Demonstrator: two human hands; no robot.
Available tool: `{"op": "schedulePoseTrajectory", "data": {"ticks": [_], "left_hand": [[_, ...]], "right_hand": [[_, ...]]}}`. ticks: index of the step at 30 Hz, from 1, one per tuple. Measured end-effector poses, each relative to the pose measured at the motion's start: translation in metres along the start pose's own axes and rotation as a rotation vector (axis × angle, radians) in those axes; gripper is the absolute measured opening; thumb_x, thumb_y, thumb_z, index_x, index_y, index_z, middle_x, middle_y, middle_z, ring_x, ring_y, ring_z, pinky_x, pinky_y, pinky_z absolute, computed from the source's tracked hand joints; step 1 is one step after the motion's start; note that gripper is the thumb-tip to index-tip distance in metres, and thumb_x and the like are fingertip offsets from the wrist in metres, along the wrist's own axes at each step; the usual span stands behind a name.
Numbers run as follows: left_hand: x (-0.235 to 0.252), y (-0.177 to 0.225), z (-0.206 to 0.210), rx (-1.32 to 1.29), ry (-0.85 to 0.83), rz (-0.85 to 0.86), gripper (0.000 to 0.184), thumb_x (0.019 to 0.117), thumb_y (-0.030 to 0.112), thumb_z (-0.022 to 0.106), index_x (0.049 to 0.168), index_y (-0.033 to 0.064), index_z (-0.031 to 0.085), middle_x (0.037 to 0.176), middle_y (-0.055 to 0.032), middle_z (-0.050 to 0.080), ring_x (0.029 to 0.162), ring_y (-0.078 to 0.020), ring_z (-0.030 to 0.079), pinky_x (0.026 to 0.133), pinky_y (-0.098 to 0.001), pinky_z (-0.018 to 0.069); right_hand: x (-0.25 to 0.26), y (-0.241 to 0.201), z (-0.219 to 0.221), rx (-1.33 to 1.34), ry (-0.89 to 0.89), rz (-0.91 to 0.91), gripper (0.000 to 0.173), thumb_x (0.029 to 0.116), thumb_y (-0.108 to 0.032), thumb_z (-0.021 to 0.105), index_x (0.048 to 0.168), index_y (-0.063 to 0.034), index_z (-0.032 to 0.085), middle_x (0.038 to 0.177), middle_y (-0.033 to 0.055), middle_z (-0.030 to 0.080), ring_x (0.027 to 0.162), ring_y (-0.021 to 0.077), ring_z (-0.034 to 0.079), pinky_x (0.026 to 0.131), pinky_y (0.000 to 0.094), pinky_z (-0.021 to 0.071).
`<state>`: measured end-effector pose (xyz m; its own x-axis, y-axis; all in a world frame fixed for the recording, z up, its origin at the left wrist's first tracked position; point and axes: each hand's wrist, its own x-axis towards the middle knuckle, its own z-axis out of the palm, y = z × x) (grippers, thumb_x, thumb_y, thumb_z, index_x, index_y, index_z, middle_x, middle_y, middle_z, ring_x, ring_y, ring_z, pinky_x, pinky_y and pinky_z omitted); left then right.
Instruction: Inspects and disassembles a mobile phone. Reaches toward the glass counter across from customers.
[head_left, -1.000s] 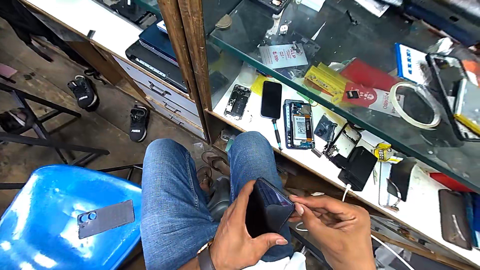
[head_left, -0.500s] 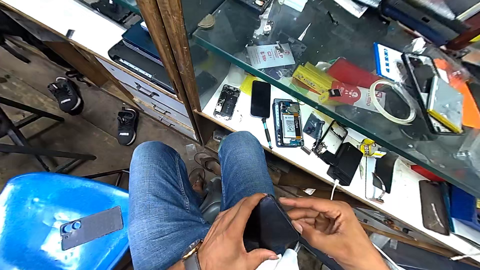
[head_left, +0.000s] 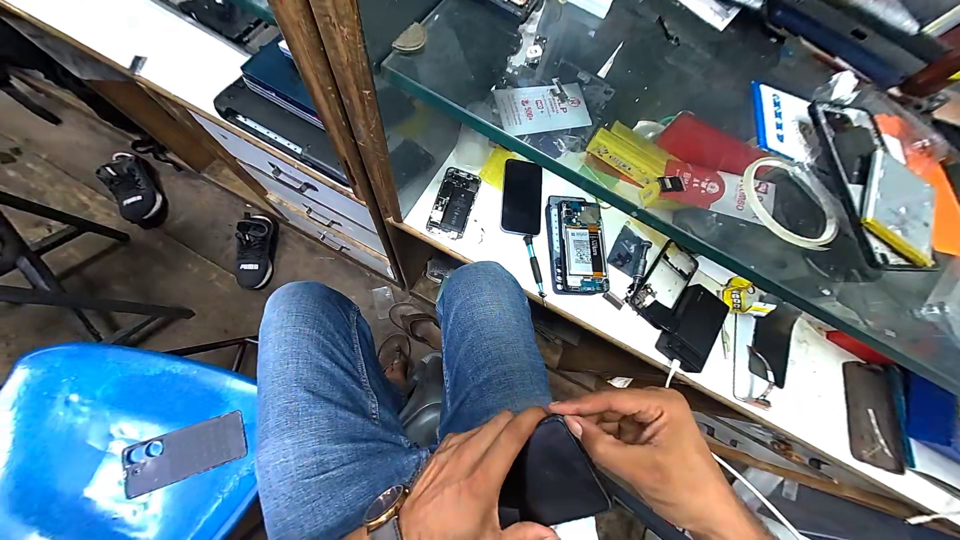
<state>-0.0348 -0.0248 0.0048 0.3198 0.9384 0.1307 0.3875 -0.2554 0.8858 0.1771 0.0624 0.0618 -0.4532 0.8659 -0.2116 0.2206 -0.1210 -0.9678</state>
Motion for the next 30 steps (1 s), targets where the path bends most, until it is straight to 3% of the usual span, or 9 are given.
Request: {"op": "schedulePoseTrajectory", "data": {"ticks": [4,8,11,13,15,18,20,22,30], "left_hand": [[0.006,-0.004,-0.01,0.052,-0.088,0.089,0.087,0.0804,0.054,0.079,0.145,0.005,0.047,0.113,-0.0138,0.066,0.1,-0.0249,0.068,0.08,-0.0403,0.0593],[0.017,-0.002,-0.023,0.154,-0.075,0.164,0.084,0.0833,0.058,0.073,0.147,0.0095,0.047,0.113,-0.0106,0.065,0.105,-0.026,0.064,0.091,-0.0426,0.0536],[0.019,-0.003,-0.027,0.199,0.213,0.013,0.09,0.0816,0.072,0.067,0.151,0.0193,0.046,0.146,-0.0098,0.053,0.137,-0.0292,0.049,0.11,-0.0541,0.0447],[0.022,-0.005,-0.027,-0.089,0.391,-0.162,0.098,0.081,0.069,0.071,0.156,0.0182,0.037,0.158,-0.0079,0.04,0.142,-0.0236,0.043,0.11,-0.0479,0.0459],[0.031,0.0,-0.024,-0.709,0.442,-0.287,0.091,0.0906,0.053,0.071,0.161,0.018,0.024,0.15,-0.005,0.048,0.13,-0.0213,0.056,0.104,-0.0437,0.0534],[0.053,0.016,-0.023,-1.55,0.468,-0.395,0.067,0.099,0.043,0.061,0.156,0.0247,0.03,0.128,-0.0213,0.062,0.111,-0.0366,0.067,0.096,-0.0543,0.0548],[0.068,0.025,-0.026,-1.575,0.679,-0.591,0.042,0.1025,0.04,0.055,0.139,0.0212,0.048,0.101,-0.0119,0.066,0.082,-0.024,0.069,0.076,-0.0432,0.0611],[0.079,0.024,-0.023,-1.509,0.8,-0.675,0.035,0.1031,0.035,0.057,0.135,0.0212,0.052,0.087,-0.0056,0.063,0.067,-0.0153,0.064,0.06,-0.0329,0.0589],[0.085,0.006,-0.01,-1.328,0.842,-0.597,0.048,0.096,0.034,0.069,0.138,0.0227,0.049,0.107,-0.0079,0.065,0.086,-0.018,0.068,0.07,-0.0363,0.0604]], "right_hand": [[-0.007,0.002,-0.003,0.049,-0.056,-0.053,0.021,0.0929,-0.006,0.069,0.111,-0.0062,0.078,0.096,0.0022,0.078,0.076,0.0031,0.072,0.069,0.0188,0.0611],[-0.015,0.0,0.002,-0.039,0.081,-0.278,0.02,0.093,-0.008,0.071,0.11,-0.0129,0.08,0.092,-0.0041,0.078,0.073,-0.002,0.07,0.067,0.0151,0.0598],[-0.022,-0.012,0.004,-0.25,0.304,-0.494,0.018,0.0963,-0.017,0.071,0.112,-0.019,0.079,0.097,-0.01,0.078,0.08,-0.0031,0.071,0.071,0.0137,0.0602],[-0.027,-0.02,0.009,-0.427,0.476,-0.612,0.017,0.0991,-0.021,0.067,0.112,-0.0184,0.076,0.098,-0.0111,0.076,0.083,-0.0038,0.07,0.073,0.0124,0.0581],[-0.029,-0.023,0.023,-0.53,0.563,-0.683,0.02,0.1015,-0.021,0.061,0.116,-0.0148,0.073,0.099,-0.0091,0.074,0.087,-0.0034,0.068,0.078,0.0128,0.0566],[-0.022,-0.011,0.054,-0.565,0.541,-0.742,0.021,0.0998,-0.016,0.062,0.119,-0.0095,0.07,0.102,-0.0023,0.075,0.092,0.0037,0.071,0.081,0.0191,0.0605],[-0.014,0.001,0.072,-0.552,0.548,-0.768,0.018,0.0973,-0.013,0.065,0.113,-0.0059,0.071,0.099,0.0016,0.076,0.091,0.0067,0.073,0.08,0.0209,0.0622],[-0.008,0.011,0.079,-0.532,0.568,-0.785,0.015,0.0952,-0.011,0.066,0.106,-0.0038,0.073,0.095,0.0029,0.077,0.088,0.007,0.074,0.079,0.0207,0.0628],[-0.004,0.024,0.076,-0.332,0.571,-0.664,0.012,0.0908,-0.008,0.07,0.1,-0.0074,0.077,0.09,0.0015,0.078,0.08,0.0073,0.075,0.072,0.0213,0.0641]]}}
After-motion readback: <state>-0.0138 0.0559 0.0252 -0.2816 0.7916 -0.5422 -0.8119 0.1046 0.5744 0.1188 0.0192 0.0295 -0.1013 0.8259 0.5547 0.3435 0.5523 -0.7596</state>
